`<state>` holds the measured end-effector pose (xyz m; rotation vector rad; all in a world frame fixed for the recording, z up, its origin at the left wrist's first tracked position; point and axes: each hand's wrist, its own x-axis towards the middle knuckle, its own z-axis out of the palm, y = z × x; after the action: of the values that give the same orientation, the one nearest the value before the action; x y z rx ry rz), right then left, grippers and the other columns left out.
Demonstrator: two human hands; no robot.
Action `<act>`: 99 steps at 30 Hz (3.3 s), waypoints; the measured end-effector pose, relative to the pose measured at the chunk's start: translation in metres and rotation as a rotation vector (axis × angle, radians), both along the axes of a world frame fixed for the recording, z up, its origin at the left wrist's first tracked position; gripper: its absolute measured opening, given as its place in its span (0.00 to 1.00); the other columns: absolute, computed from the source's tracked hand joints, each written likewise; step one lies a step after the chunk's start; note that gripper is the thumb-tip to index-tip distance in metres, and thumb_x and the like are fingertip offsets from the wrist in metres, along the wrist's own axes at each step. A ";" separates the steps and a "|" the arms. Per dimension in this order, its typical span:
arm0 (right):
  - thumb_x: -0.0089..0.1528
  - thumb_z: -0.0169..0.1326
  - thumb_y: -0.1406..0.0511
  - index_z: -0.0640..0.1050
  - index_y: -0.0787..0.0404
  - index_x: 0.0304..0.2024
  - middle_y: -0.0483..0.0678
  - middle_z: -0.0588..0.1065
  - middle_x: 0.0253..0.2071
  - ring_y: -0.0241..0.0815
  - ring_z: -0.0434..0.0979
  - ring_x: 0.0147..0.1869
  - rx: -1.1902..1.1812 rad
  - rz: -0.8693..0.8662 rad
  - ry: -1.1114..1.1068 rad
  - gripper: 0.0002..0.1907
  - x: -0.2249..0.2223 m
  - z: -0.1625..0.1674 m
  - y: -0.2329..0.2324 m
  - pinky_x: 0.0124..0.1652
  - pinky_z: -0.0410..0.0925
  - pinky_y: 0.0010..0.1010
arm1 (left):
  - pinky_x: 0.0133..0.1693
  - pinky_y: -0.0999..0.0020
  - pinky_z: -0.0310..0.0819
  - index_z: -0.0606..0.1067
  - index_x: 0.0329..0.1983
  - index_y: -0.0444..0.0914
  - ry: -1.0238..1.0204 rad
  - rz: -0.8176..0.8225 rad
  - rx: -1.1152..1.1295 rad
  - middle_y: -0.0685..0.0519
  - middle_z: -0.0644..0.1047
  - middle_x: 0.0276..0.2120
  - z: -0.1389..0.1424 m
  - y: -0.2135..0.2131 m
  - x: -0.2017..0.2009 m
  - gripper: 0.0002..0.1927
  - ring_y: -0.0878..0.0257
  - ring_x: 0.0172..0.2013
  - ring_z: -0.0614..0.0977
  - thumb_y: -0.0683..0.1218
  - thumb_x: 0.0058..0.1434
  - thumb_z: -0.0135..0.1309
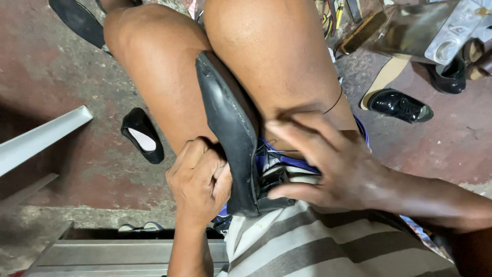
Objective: The person sits on the floor with a black shoe on their lap and uses a needle and thread to sew the sole to the upper part of the shoe. They repeatedly push the needle through the leather and pull the thread tight to secure the stitching.
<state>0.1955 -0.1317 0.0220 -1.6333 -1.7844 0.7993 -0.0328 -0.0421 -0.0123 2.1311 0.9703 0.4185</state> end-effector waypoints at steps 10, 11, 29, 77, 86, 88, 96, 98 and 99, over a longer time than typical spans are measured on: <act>0.58 0.65 0.51 0.77 0.62 0.39 0.49 0.78 0.34 0.44 0.80 0.35 -0.161 0.029 0.014 0.23 -0.008 -0.023 0.010 0.36 0.73 0.35 | 0.42 0.66 0.74 0.60 0.25 0.37 -0.301 0.437 0.014 0.41 0.72 0.42 -0.016 -0.023 0.008 0.17 0.53 0.43 0.79 0.32 0.65 0.51; 0.59 0.64 0.52 0.78 0.61 0.38 0.48 0.77 0.33 0.43 0.80 0.33 -0.223 0.050 0.014 0.20 -0.006 -0.021 0.012 0.34 0.73 0.34 | 0.40 0.68 0.72 0.63 0.28 0.36 -0.358 0.429 -0.116 0.44 0.74 0.39 -0.015 -0.023 0.007 0.13 0.58 0.37 0.75 0.32 0.65 0.51; 0.79 0.43 0.63 0.73 0.61 0.46 0.45 0.70 0.27 0.35 0.71 0.26 -0.346 -0.073 1.616 0.10 0.024 -0.042 0.004 0.38 0.75 0.32 | 0.32 0.60 0.66 0.69 0.27 0.37 0.032 -0.088 -0.079 0.50 0.69 0.27 0.009 0.028 0.006 0.12 0.53 0.31 0.72 0.41 0.50 0.63; 0.58 0.58 0.73 0.80 0.63 0.53 0.49 0.79 0.33 0.36 0.80 0.31 -0.101 0.011 0.257 0.19 -0.001 0.033 -0.009 0.29 0.73 0.28 | 0.55 0.62 0.76 0.73 0.59 0.28 -0.912 0.616 -1.315 0.42 0.80 0.50 0.021 -0.047 -0.007 0.19 0.58 0.48 0.82 0.41 0.66 0.55; 0.60 0.56 0.73 0.80 0.64 0.52 0.51 0.80 0.36 0.40 0.81 0.34 -0.131 0.001 0.230 0.17 -0.008 0.033 0.003 0.33 0.74 0.30 | 0.58 0.64 0.73 0.72 0.61 0.28 -0.824 0.550 -1.213 0.46 0.79 0.52 0.018 -0.050 -0.009 0.19 0.62 0.51 0.80 0.40 0.67 0.54; 0.60 0.56 0.73 0.81 0.64 0.52 0.51 0.80 0.36 0.40 0.81 0.32 -0.162 -0.010 0.239 0.17 -0.007 0.030 0.001 0.32 0.74 0.31 | 0.57 0.65 0.72 0.72 0.60 0.29 -0.791 0.558 -1.190 0.47 0.79 0.52 0.018 -0.050 -0.009 0.19 0.63 0.51 0.80 0.39 0.66 0.53; 0.58 0.55 0.69 0.78 0.60 0.56 0.56 0.81 0.45 0.52 0.83 0.48 -0.101 0.044 0.004 0.22 0.000 0.024 -0.008 0.45 0.75 0.38 | 0.51 0.72 0.71 0.75 0.59 0.28 -0.502 0.433 -0.895 0.51 0.77 0.47 0.021 -0.051 0.000 0.17 0.67 0.46 0.77 0.38 0.68 0.55; 0.60 0.54 0.67 0.79 0.58 0.57 0.55 0.81 0.48 0.52 0.83 0.48 -0.223 0.042 0.032 0.22 0.006 0.020 -0.010 0.45 0.75 0.39 | 0.48 0.74 0.71 0.75 0.58 0.28 -0.427 0.356 -0.803 0.52 0.77 0.47 0.023 -0.047 0.004 0.17 0.68 0.44 0.77 0.37 0.67 0.54; 0.60 0.53 0.66 0.79 0.56 0.57 0.54 0.81 0.50 0.51 0.83 0.48 -0.285 0.040 0.047 0.21 0.010 0.017 -0.011 0.45 0.75 0.39 | 0.46 0.75 0.71 0.75 0.58 0.29 -0.393 0.291 -0.737 0.52 0.77 0.47 0.024 -0.042 0.003 0.17 0.68 0.44 0.76 0.37 0.67 0.53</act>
<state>0.2050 -0.1427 0.0388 -1.7435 -1.7362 1.1448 -0.0294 -0.0845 0.0120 1.1989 1.0026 0.5005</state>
